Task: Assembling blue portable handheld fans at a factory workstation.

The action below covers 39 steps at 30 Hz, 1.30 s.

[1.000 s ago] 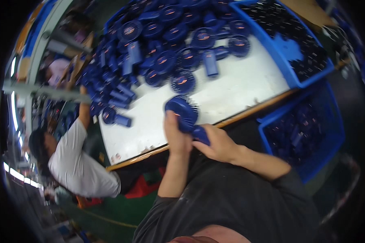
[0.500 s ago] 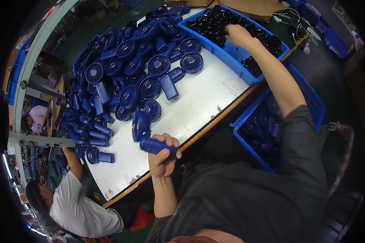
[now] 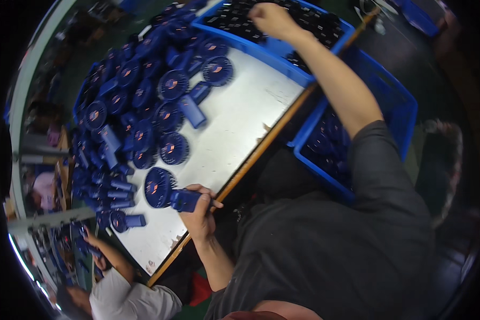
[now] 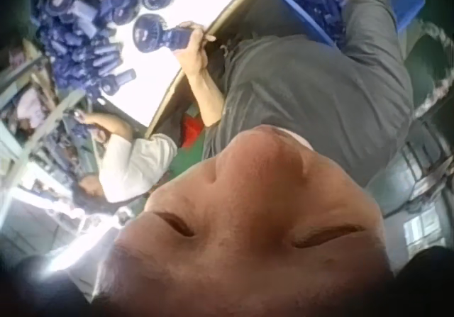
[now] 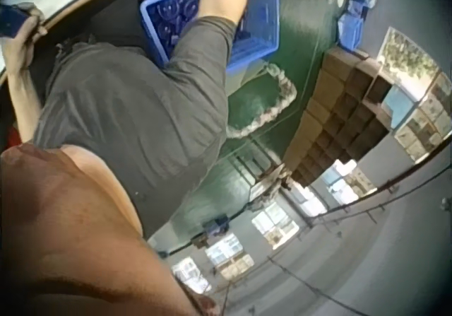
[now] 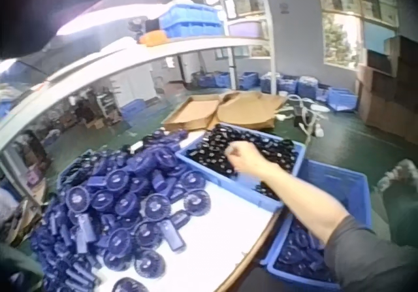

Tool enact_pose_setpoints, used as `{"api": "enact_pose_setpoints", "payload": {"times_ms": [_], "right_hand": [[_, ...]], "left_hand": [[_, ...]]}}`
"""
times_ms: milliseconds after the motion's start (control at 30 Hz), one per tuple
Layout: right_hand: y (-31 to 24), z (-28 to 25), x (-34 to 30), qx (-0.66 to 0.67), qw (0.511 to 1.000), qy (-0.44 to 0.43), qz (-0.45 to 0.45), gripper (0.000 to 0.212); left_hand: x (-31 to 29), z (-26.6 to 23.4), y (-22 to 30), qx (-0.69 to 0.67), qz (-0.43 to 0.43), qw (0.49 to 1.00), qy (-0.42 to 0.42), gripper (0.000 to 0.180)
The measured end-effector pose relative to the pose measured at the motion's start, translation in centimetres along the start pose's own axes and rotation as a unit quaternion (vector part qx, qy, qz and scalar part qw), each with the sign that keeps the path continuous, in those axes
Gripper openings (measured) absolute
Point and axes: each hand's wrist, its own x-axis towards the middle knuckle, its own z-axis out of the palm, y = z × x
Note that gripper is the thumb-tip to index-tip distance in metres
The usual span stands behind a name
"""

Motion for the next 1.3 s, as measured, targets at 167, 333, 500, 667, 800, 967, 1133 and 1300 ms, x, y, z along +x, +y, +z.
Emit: {"api": "enact_pose_setpoints", "payload": {"times_ms": [167,333,500,667,800,967,1133,1300], "right_hand": [[-10.5,2.8,-12.2,0.316,0.924,-0.157,-0.15,0.014],[-17.1,3.0,-22.6,0.537,0.746,-0.387,0.072,0.01],[-15.8,5.1,-25.6,0.543,0.767,-0.285,0.186,0.018],[-17.2,4.1,-26.3,0.483,0.82,-0.267,0.154,0.018],[-17.3,3.8,-23.2,0.355,0.903,-0.17,-0.17,0.022],[-19.5,4.1,-20.6,0.263,0.879,-0.256,-0.305,0.035],[-20.0,4.3,-22.1,0.18,0.895,-0.283,-0.293,0.05],[-20.8,5.0,-25.5,0.148,0.94,-0.195,-0.239,0.068]], "left_hand": [[0.9,2.7,0.0,0.103,0.087,0.991,-0.022,0.048],[0.5,2.7,-1.0,0.124,0.096,0.987,-0.039,0.039],[0.1,3.3,-2.2,0.099,0.085,0.991,0.037,0.033],[-0.3,3.7,-1.8,-0.047,-0.005,0.999,0.006,0.038],[-0.1,3.3,-0.7,-0.052,-0.096,0.991,-0.075,0.032],[-0.6,1.8,-1.5,-0.163,-0.086,0.968,-0.171,0.046],[0.3,4.9,-0.2,-0.216,-0.118,0.968,0.043,0.059],[-0.1,3.8,-1.8,-0.084,-0.105,0.99,0.048,0.043]]}}
